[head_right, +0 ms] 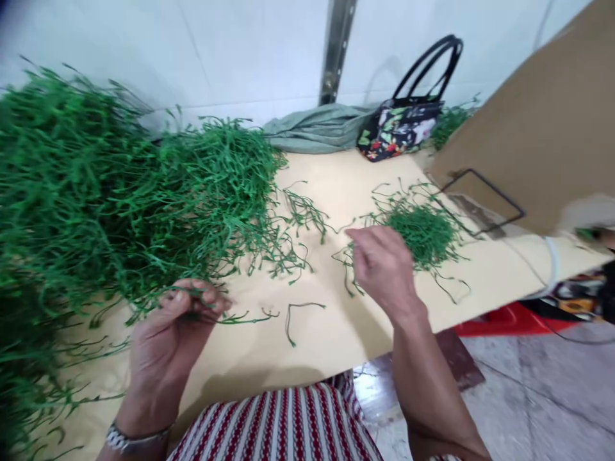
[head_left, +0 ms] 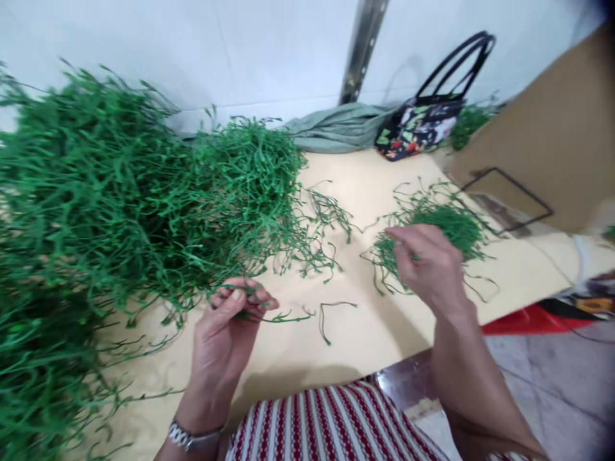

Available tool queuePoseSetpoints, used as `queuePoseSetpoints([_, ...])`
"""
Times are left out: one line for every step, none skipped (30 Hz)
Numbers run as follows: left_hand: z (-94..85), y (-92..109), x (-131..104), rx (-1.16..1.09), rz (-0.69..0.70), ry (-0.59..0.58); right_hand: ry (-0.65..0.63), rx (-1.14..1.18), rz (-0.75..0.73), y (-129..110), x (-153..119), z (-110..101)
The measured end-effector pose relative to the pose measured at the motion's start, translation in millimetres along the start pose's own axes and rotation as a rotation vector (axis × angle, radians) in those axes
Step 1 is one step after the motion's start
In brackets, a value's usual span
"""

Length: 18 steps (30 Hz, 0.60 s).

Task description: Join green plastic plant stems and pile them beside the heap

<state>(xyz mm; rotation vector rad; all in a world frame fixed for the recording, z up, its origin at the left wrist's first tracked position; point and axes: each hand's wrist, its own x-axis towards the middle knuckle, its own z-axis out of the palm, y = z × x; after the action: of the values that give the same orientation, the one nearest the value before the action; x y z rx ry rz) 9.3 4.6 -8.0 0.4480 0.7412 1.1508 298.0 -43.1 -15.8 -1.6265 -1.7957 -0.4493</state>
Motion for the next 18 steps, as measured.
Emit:
queuePoseSetpoints([-3.8, 3, -2, 0.014, 0.01, 0.002, -0.08, 0.049, -0.019, -9, -4, 5])
queuePoseSetpoints([-7.5, 7, -4, 0.027, 0.024, -0.002, -0.171, 0.102, -0.032, -17, -10, 8])
queuePoseSetpoints([-11.1, 12, -8, 0.04, 0.046, -0.011, -0.258, 0.154, -0.041, -24, -17, 9])
queuePoseSetpoints([-14.5, 17, -11, 0.054, 0.067, -0.022, -0.341, 0.193, -0.052, -31, -24, 10])
queuePoseSetpoints([-17.4, 21, -14, 0.068, 0.09, -0.033, -0.419, 0.211, -0.062, -37, -31, 10])
queuePoseSetpoints([-20.0, 25, -17, 0.085, 0.108, -0.041, -0.491, 0.203, -0.069, -44, -38, 12])
queuePoseSetpoints([-22.1, 27, -19, 0.105, 0.121, -0.045, -0.549, 0.172, -0.07, -50, -44, 14])
queuePoseSetpoints([-23.7, 28, -20, 0.126, 0.129, -0.044, -0.592, 0.127, -0.069, -56, -49, 18])
queuePoseSetpoints([-24.5, 27, -20, 0.15, 0.126, -0.038, -0.625, 0.084, -0.07, -62, -54, 23])
queuePoseSetpoints([-24.4, 25, -20, 0.176, 0.111, -0.029, -0.65, 0.054, -0.072, -67, -57, 27])
queuePoseSetpoints([-23.2, 22, -18, 0.204, 0.083, -0.025, -0.664, 0.039, -0.074, -70, -59, 32])
queuePoseSetpoints([-21.0, 19, -16, 0.232, 0.042, -0.029, -0.664, 0.033, -0.073, -72, -60, 34])
queuePoseSetpoints([-18.0, 15, -14, 0.256, -0.004, -0.041, -0.652, 0.035, -0.068, -72, -60, 35])
queuePoseSetpoints([-14.5, 13, -13, 0.274, -0.052, -0.056, -0.628, 0.043, -0.059, -69, -58, 34])
queuePoseSetpoints([-11.1, 11, -12, 0.286, -0.092, -0.071, -0.586, 0.051, -0.043, -63, -56, 31])
queuePoseSetpoints([-8.6, 11, -13, 0.292, -0.118, -0.084, -0.527, 0.051, -0.019, -54, -53, 26])
queuePoseSetpoints([-7.6, 13, -13, 0.296, -0.131, -0.085, -0.458, 0.032, 0.014, -42, -49, 21])
queuePoseSetpoints([-8.7, 15, -14, 0.296, -0.139, -0.075, -0.387, -0.014, 0.054, -29, -44, 14])
